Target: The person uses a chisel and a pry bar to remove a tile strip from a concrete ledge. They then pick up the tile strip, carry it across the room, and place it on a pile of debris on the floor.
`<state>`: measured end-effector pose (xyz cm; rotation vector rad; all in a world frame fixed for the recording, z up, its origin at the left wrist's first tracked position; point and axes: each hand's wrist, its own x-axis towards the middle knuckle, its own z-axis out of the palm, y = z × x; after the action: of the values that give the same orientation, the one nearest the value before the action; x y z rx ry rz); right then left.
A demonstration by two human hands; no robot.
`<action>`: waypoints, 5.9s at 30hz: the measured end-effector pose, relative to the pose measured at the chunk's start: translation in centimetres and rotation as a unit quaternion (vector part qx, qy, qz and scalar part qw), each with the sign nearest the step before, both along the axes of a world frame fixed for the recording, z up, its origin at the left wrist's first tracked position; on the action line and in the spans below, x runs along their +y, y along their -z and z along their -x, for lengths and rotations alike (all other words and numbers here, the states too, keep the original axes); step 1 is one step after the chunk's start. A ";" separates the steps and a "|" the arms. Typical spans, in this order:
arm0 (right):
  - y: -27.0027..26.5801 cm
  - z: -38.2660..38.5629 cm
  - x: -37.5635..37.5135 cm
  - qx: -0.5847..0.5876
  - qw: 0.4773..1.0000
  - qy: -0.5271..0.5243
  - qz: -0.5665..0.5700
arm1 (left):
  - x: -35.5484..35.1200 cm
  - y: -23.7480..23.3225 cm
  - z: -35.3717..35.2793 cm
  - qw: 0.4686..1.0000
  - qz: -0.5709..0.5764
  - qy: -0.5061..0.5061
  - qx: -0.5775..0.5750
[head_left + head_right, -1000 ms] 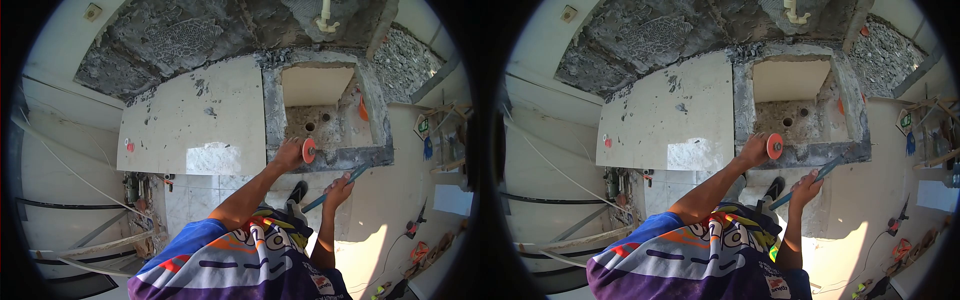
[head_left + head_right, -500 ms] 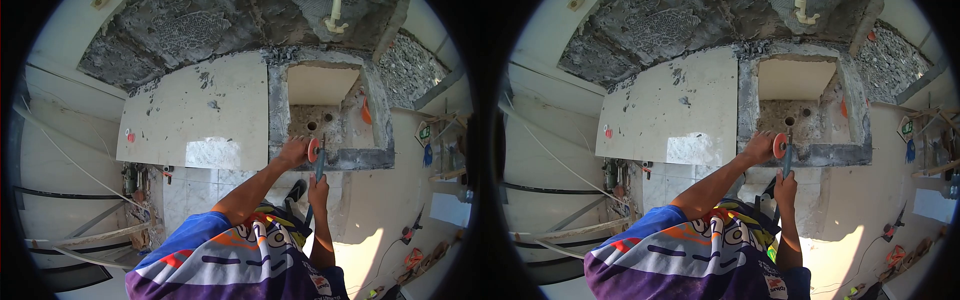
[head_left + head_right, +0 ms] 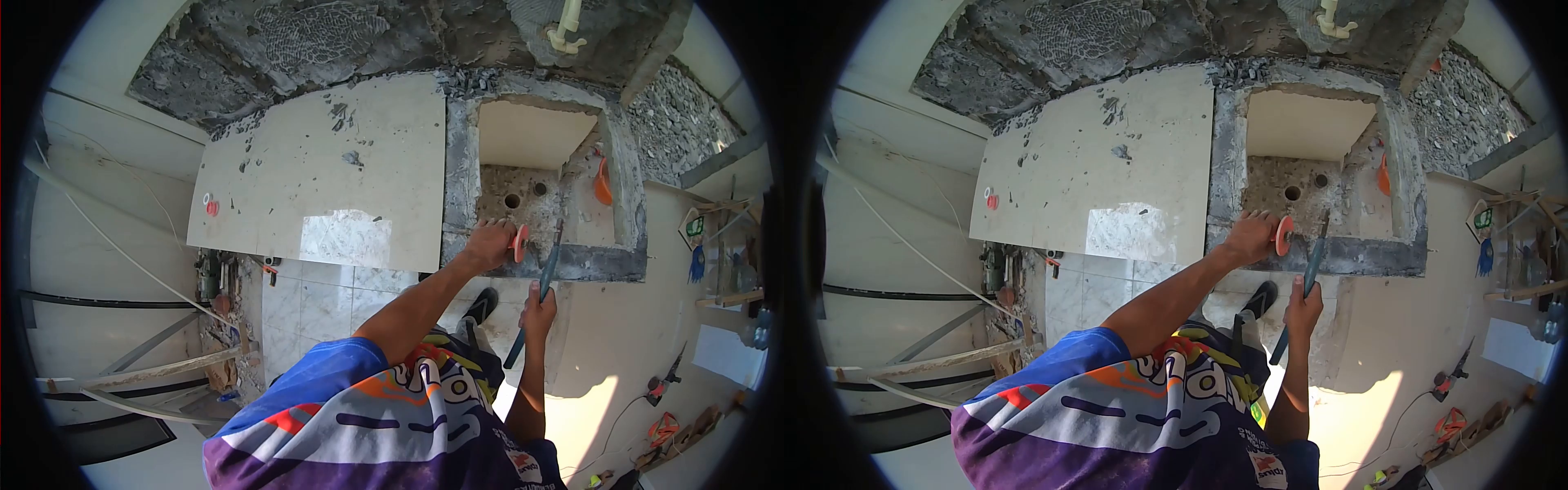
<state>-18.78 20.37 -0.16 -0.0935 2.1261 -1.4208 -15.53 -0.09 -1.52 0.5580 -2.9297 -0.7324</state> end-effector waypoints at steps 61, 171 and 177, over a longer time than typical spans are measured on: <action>-1.3 -2.5 -1.9 -0.111 0.960 0.202 0.158 | -0.1 -1.4 0.2 0.998 -0.050 -0.025 -0.034; -6.1 3.0 3.0 -0.049 0.964 0.232 0.118 | 4.7 -8.5 8.5 0.993 0.032 0.034 0.113; -4.8 4.4 0.6 -0.059 0.970 0.197 0.128 | -2.4 -5.8 7.8 0.994 0.045 0.032 0.096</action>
<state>-23.18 20.96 4.67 0.3259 1.9238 -1.8749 -23.29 -2.47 4.29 0.3654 -2.7965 -0.6177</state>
